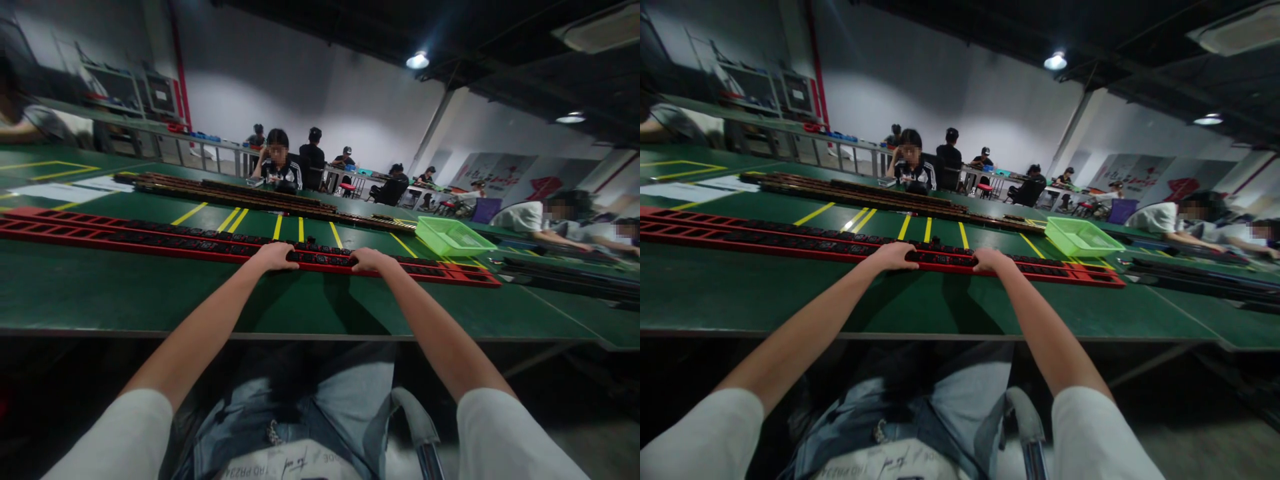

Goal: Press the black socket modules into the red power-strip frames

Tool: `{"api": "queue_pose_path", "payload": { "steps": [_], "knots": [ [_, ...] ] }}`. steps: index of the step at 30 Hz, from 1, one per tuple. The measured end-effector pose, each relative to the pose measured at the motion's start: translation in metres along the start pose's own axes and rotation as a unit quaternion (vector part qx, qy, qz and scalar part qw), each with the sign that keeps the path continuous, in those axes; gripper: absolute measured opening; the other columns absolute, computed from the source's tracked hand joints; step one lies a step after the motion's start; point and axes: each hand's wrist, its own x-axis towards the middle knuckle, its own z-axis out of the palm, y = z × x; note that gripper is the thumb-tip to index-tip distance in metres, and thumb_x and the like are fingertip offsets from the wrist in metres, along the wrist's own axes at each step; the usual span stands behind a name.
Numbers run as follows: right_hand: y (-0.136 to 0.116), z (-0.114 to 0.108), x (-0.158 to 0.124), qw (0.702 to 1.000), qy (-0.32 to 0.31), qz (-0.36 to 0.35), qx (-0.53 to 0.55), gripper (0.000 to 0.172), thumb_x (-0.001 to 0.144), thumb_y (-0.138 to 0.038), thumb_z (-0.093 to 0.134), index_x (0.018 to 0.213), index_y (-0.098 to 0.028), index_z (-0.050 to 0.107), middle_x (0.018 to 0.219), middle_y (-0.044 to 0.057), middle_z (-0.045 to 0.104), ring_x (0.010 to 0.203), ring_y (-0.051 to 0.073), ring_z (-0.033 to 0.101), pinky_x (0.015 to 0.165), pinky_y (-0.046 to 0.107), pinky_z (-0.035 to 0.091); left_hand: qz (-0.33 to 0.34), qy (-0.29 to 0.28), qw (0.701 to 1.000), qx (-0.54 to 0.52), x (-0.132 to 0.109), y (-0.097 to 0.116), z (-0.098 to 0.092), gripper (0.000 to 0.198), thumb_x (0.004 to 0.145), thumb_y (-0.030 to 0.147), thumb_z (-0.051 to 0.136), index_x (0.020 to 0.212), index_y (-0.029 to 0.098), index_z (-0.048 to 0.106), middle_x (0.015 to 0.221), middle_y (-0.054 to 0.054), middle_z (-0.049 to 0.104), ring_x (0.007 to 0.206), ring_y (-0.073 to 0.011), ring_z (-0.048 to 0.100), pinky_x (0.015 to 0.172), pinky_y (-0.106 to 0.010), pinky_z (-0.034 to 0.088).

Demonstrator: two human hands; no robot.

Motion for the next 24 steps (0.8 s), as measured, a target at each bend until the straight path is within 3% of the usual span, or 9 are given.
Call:
{"api": "queue_pose_path", "payload": {
  "steps": [12,24],
  "knots": [
    [0.002,-0.004,0.014,0.999,-0.022,-0.007,-0.023,0.044,0.069,-0.033,0.087,0.111,-0.023,0.078,0.106,0.01,0.077,0.097,0.028,0.071,0.087,0.037,0.051,0.003,0.055,0.997,0.054,-0.006,0.015,0.014,0.066,0.091,0.073,0.038,0.123,0.018,0.058,0.126,-0.015,0.064,0.118,-0.0304,0.059,0.093,-0.038,0.048],
    [0.0,-0.014,0.024,0.995,-0.079,0.011,-0.054,0.053,0.067,-0.034,0.089,0.116,-0.021,0.077,0.111,0.011,0.076,0.097,0.03,0.071,0.083,0.035,0.052,0.007,0.083,0.994,0.072,-0.008,0.016,0.019,0.061,0.093,0.07,0.039,0.12,0.02,0.06,0.125,-0.012,0.065,0.117,-0.0301,0.06,0.092,-0.038,0.047]
  ]
}}
